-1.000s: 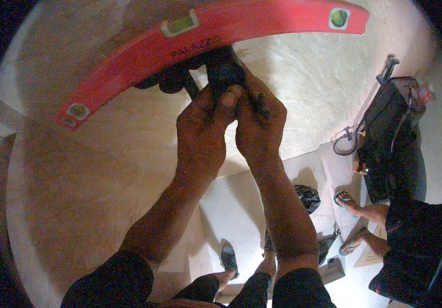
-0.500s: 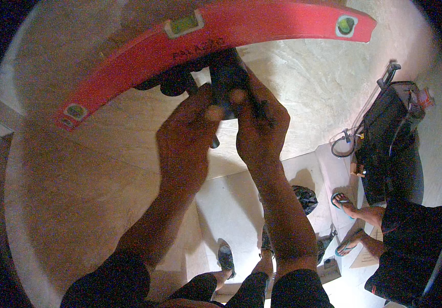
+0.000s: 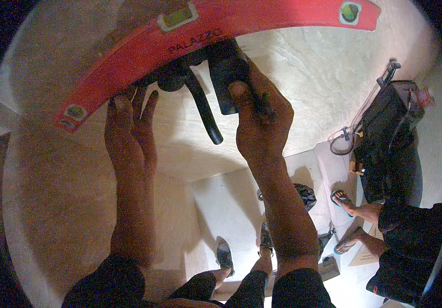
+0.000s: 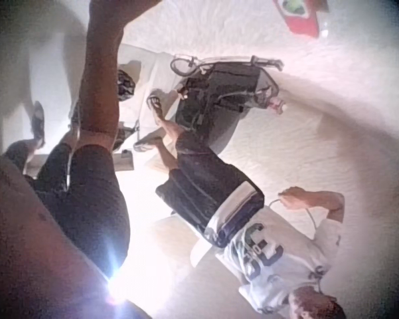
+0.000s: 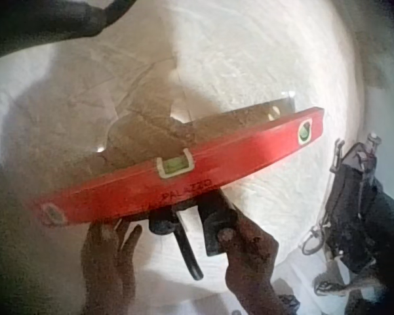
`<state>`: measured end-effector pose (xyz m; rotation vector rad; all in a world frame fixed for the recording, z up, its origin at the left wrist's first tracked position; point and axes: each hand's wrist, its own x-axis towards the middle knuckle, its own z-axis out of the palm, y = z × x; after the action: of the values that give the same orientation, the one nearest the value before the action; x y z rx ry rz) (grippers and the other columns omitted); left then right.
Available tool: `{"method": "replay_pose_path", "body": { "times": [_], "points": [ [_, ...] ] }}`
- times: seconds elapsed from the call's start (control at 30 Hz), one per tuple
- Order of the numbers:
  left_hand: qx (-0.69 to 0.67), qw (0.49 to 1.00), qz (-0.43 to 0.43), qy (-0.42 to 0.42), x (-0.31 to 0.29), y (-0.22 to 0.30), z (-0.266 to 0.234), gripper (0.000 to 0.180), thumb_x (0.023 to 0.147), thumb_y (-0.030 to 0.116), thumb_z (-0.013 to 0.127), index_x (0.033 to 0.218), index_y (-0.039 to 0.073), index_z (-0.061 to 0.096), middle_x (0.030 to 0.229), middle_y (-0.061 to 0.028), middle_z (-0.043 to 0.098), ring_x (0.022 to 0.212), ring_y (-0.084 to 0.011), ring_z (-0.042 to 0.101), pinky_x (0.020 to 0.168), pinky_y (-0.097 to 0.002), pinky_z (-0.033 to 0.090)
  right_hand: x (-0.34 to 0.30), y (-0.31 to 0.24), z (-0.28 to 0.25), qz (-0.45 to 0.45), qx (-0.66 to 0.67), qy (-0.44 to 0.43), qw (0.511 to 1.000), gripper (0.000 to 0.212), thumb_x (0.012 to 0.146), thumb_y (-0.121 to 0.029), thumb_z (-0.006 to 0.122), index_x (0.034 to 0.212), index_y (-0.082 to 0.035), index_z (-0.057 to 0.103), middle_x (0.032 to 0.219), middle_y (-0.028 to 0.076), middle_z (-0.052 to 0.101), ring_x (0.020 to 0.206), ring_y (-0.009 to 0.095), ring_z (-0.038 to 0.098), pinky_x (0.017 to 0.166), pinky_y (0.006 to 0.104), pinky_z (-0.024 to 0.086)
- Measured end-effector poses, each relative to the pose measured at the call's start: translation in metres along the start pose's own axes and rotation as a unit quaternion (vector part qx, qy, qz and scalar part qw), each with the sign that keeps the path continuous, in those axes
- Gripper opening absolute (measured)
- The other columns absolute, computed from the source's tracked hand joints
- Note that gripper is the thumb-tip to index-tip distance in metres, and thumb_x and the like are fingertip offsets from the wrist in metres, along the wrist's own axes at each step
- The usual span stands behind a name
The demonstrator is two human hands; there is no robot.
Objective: The person installs a shower faucet onto a wall by hand and using a level. The person holds the faucet assembly against the wall, checks the level with another person, and applies plumbing tape to the threaded pipe before attempting to mount it.
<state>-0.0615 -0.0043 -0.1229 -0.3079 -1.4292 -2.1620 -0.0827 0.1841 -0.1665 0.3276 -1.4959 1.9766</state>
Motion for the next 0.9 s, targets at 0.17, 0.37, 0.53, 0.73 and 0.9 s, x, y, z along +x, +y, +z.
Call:
{"method": "replay_pose_path", "body": {
  "times": [0.17, 0.37, 0.53, 0.73, 0.9],
  "points": [
    [-0.064, 0.998, 0.006, -0.021, 0.003, 0.004, -0.009, 0.048, 0.098, 0.019, 0.063, 0.141, 0.006, 0.045, 0.135, -0.0097, 0.056, 0.13, -0.0255, 0.052, 0.111, -0.0516, 0.041, -0.007, -0.002, 0.006, -0.018, 0.016, -0.004, 1.0, 0.036, 0.097, -0.012, 0.065, 0.129, 0.007, 0.061, 0.114, 0.01, 0.07, 0.102, 0.013, 0.063, 0.095, 0.0293, 0.049],
    [-0.094, 0.995, 0.033, -0.028, -0.008, 0.011, -0.037, 0.045, 0.097, 0.02, 0.066, 0.137, 0.008, 0.048, 0.132, -0.0092, 0.059, 0.127, -0.0254, 0.055, 0.11, -0.0507, 0.045, -0.029, -0.01, 0.018, -0.015, 0.013, -0.017, 1.0, 0.036, 0.097, -0.013, 0.066, 0.127, 0.006, 0.062, 0.112, 0.009, 0.071, 0.1, 0.012, 0.063, 0.093, 0.0286, 0.049],
    [-0.113, 0.993, 0.034, -0.022, -0.003, 0.012, -0.039, 0.038, 0.096, 0.015, 0.065, 0.132, 0.006, 0.053, 0.127, -0.0106, 0.064, 0.121, -0.0254, 0.061, 0.108, -0.0491, 0.049, -0.031, -0.003, 0.019, -0.014, 0.035, -0.009, 0.999, 0.037, 0.097, -0.014, 0.066, 0.127, 0.005, 0.063, 0.11, 0.008, 0.071, 0.098, 0.012, 0.063, 0.092, 0.0288, 0.05],
    [-0.107, 0.993, 0.049, -0.029, 0.007, 0.01, -0.028, 0.036, 0.097, 0.014, 0.065, 0.13, 0.005, 0.054, 0.126, -0.0119, 0.064, 0.119, -0.0254, 0.062, 0.109, -0.0478, 0.048, -0.02, -0.005, 0.014, -0.006, 0.032, -0.003, 0.999, 0.037, 0.097, -0.016, 0.067, 0.127, 0.005, 0.063, 0.109, 0.008, 0.071, 0.098, 0.012, 0.063, 0.091, 0.0283, 0.05],
    [-0.102, 0.994, 0.045, -0.017, 0.01, 0.011, -0.021, 0.035, 0.097, 0.012, 0.064, 0.129, 0.003, 0.055, 0.126, -0.0124, 0.064, 0.12, -0.0253, 0.061, 0.109, -0.0454, 0.049, -0.017, -0.006, 0.013, -0.008, 0.038, -0.005, 0.999, 0.037, 0.097, -0.016, 0.067, 0.126, 0.005, 0.064, 0.109, 0.006, 0.071, 0.097, 0.011, 0.063, 0.091, 0.0275, 0.049]
  ]
}}
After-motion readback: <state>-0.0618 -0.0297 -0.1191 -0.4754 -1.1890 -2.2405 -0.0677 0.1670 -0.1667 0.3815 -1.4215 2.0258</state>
